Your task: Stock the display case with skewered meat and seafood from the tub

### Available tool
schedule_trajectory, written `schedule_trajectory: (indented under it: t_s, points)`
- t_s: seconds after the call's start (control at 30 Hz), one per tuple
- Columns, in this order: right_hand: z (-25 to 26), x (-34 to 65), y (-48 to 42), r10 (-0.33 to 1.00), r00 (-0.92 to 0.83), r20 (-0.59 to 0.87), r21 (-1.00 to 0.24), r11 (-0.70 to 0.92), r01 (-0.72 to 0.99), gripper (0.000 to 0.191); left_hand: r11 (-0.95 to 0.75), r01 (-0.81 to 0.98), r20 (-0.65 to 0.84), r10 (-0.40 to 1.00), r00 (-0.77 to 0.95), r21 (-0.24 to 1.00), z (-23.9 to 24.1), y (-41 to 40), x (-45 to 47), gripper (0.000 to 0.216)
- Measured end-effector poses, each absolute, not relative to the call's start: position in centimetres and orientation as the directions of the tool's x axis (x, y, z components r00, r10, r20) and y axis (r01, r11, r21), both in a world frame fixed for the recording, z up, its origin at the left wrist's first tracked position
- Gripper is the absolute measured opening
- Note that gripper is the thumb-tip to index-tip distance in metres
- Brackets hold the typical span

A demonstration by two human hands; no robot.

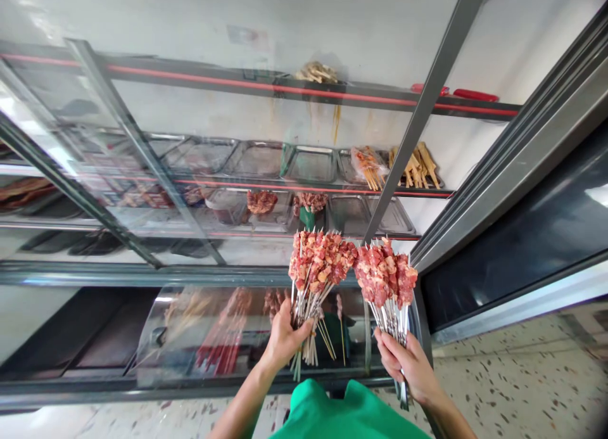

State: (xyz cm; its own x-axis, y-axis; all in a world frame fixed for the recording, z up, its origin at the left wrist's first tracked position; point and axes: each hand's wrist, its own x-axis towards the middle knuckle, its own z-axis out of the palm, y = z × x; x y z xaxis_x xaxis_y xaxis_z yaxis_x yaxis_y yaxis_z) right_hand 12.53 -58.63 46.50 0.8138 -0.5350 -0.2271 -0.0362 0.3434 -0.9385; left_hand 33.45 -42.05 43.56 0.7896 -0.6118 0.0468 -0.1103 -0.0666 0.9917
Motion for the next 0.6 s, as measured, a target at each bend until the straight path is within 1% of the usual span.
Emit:
schedule_trajectory:
  t_s: [0.13,0.4,0.6]
  points:
    - [46.53,12.42,-58.52,-0.544,0.807,-0.229,-0.940,0.340,-0.037,0.042,-0.048,-0.138,0.079,-0.619,0.781,0.989,43.61,-42.00,33.34,0.035]
    - [46.95,12.15,-58.20,-0.541,0.813,-0.213,-0.933,0.359,-0.006,0.041,-0.161,-0.335,0.184,-0.584,0.791,0.928,43.67,-41.86,33.75,0.029]
    - [47.11,11.94,-58.20,-0.547,0.809,-0.212,-0.935,0.356,-0.005,0.038,-0.186,-0.310,0.148,-0.586,0.797,0.932,43.88,-41.97,33.86,0.031]
